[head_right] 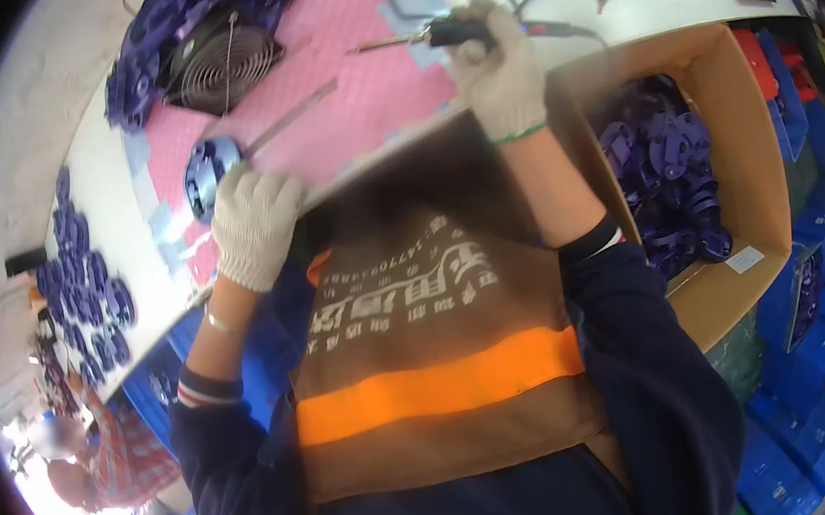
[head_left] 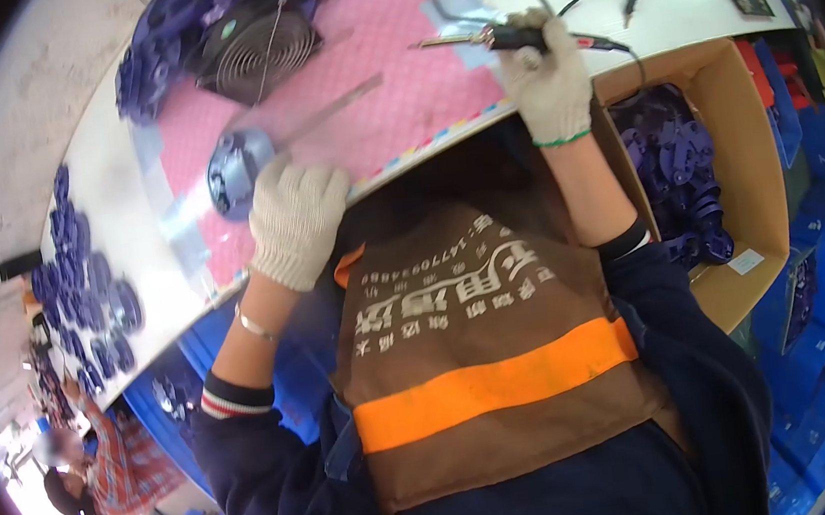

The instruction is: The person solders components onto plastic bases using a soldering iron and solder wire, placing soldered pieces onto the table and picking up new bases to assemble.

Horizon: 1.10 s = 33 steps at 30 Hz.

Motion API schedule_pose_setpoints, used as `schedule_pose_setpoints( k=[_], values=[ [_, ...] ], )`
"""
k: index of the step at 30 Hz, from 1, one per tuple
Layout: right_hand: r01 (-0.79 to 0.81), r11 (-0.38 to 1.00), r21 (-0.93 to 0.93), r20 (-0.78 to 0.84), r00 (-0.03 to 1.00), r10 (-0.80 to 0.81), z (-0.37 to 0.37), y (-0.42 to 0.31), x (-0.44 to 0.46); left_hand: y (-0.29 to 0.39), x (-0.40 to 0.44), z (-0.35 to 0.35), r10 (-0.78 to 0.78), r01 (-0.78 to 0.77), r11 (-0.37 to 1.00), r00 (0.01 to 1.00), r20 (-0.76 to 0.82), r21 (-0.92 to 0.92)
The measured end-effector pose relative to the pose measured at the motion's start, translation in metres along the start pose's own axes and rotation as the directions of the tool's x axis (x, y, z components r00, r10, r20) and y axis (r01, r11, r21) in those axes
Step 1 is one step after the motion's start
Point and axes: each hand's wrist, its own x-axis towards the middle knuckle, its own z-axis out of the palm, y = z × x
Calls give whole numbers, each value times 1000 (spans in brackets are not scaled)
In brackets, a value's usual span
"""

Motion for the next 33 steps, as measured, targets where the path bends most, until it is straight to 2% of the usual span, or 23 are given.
schedule_pose_setpoints(
  k=[1, 2, 3, 4, 6, 7, 8, 9, 10, 11, 12, 16, 17, 19, 20, 21, 22, 23, 24, 26, 28, 30, 33],
  values=[
    [-53, 993, 102, -73, 995, 61, 5, -2, -2, 2, 2, 4, -12, 12, 1000, 1000, -6, 14],
    [-96, 971, 220, -75, 991, 115, 2, 0, 0, 3, 1, 6, -31, 31, 999, 1000, -5, 30],
    [-49, 990, 133, 5, 999, 49, -7, 5, 2, 4, -1, 9, -61, 60, 997, 998, 8, 48],
    [-48, 988, 149, -34, 998, 53, -4, 3, 0, 2, -4, 11, -68, 69, 997, 998, -14, 44],
    [-95, 966, 241, -63, 992, 113, 6, 1, -2, -1, -8, 4, -256, 255, 966, 967, -10, -44],
    [-77, 971, 225, -116, 988, 106, 16, 2, -4, -2, -11, 0, -345, 343, 935, 939, -2, -88],
    [50, 998, -41, -15, 999, -50, 13, 10, -2, -6, -11, -7, -481, 486, 860, 874, 72, -156],
    [-28, 998, 61, -53, 998, 31, 15, 8, -4, -7, -10, -13, -515, 515, 836, 856, 54, -188],
    [-95, 981, 169, -91, 989, 112, 20, 5, -5, -6, -6, -15, -543, 535, 813, 839, 35, -230],
    [-102, 982, 160, -79, 990, 116, 19, 6, -6, -4, 1, -14, -568, 549, 788, 823, 12, -278],
    [-107, 983, 149, -67, 991, 118, 15, 7, -3, 1, 9, -9, -506, 480, 847, 860, -69, -229],
    [-94, 987, 132, -22, 995, 98, 5, 13, 1, 3, 34, 16, -482, 477, 850, 876, 39, -223],
    [-91, 988, 126, -25, 995, 94, 3, 13, 2, 2, 34, 17, -476, 460, 850, 879, -2, -258],
    [-44, 999, 20, 8, 999, 44, 2, 13, -2, -2, 30, 17, -469, 421, 846, 879, -81, -328],
    [-14, 998, -58, 29, 999, 15, 3, 14, -5, -2, 28, 8, -486, 454, 839, 873, -37, -301],
    [17, 991, -133, 56, 998, -10, 7, 16, -7, -3, 24, 4, -490, 449, 837, 870, -62, -312],
    [-67, 997, -39, -34, 997, 66, 20, 14, -13, -6, 19, 1, -494, 445, 836, 865, -88, -322],
    [-38, 992, -117, 45, 998, 44, 23, 17, -16, -10, 12, -1, -499, 440, 834, 859, -114, -333],
    [-4, 981, -194, 122, 992, 28, 24, 20, -18, -11, 3, -3, -529, 466, 817, 840, -120, -340],
    [-50, 938, -342, 112, 989, 94, 35, 16, -26, -15, -8, -12, -630, 575, 762, 765, -135, -296],
    [9, 923, -384, 201, 977, 74, 28, 15, -23, -20, -21, -16, -713, 671, 694, 691, -118, -262],
    [24, 908, -418, 199, 978, 66, 26, 14, -24, -27, -36, -14, -783, 754, 615, 618, -69, -232],
    [2, 902, -432, 221, 970, 103, 24, 10, -25, -37, -54, -6, -803, 755, 552, 596, 20, -353]
  ],
)
